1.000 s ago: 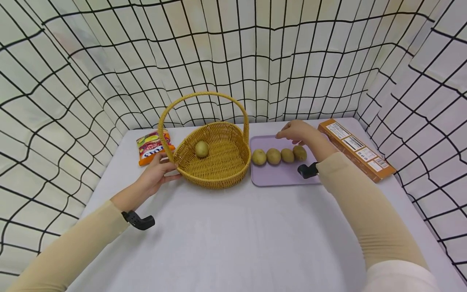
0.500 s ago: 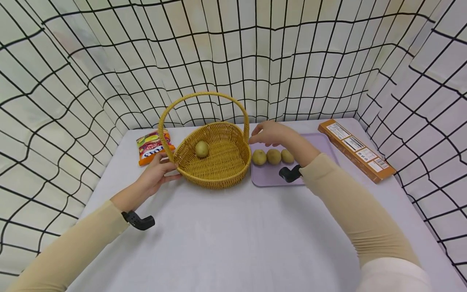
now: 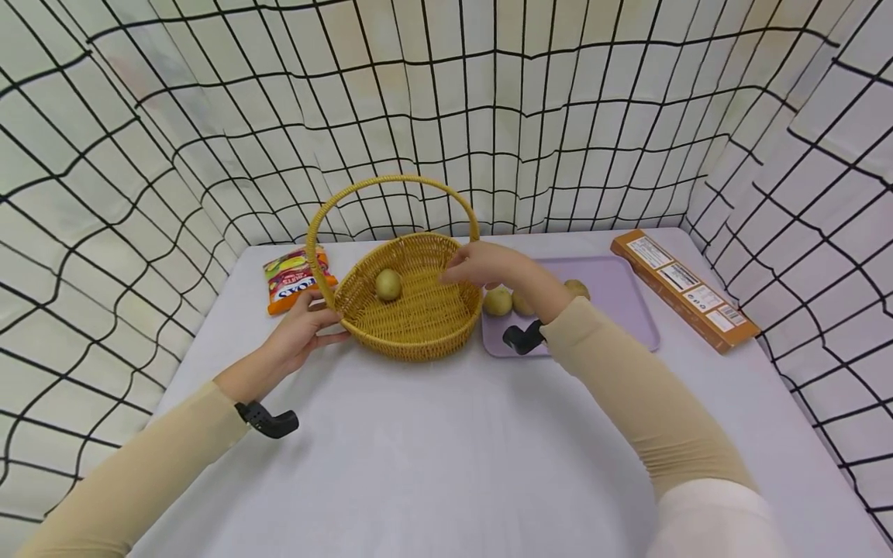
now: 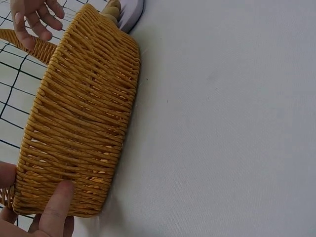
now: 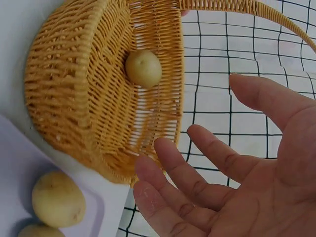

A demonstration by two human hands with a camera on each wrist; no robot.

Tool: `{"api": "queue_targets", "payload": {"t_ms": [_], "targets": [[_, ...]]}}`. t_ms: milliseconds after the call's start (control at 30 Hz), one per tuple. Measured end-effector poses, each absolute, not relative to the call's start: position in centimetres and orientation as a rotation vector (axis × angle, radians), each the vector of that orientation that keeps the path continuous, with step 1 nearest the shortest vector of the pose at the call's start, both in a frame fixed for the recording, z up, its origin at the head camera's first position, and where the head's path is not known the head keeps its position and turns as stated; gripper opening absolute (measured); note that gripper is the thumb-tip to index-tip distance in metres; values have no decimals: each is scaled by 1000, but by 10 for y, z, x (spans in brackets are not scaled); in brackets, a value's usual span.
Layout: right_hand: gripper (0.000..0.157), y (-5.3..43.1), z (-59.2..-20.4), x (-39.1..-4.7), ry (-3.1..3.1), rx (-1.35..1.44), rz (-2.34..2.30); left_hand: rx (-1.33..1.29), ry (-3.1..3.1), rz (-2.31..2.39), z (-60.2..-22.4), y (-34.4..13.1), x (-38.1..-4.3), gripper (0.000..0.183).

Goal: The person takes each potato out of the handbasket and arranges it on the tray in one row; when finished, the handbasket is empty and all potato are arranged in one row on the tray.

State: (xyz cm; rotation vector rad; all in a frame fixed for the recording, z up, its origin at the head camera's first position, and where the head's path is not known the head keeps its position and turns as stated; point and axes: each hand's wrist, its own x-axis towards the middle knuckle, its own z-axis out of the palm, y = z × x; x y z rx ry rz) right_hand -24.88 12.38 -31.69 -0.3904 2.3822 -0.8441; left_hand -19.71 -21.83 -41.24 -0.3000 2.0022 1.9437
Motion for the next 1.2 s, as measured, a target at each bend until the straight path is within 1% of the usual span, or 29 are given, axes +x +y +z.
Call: {"api": "queue_targets", "payload": {"t_ms": [100, 333, 467, 1000, 1200], "targets": [[53, 116, -321, -251, 2357, -367, -893, -300, 1991, 1954, -413, -218, -199, 64], [67, 101, -336, -256, 2276, -264, -1058, -311, 1982, 1964, -413, -218, -198, 64], [70, 93, -345, -262, 2233, -215, -1093, -305, 1992, 1955, -413, -217, -197, 64], [64, 69, -369, -278, 2044, -5, -1395, -307, 1978, 1973, -416, -217, -194, 65], [68, 60, -373, -278, 2002, 34, -1483, -290, 1994, 1985, -415, -217, -193, 65]]}}
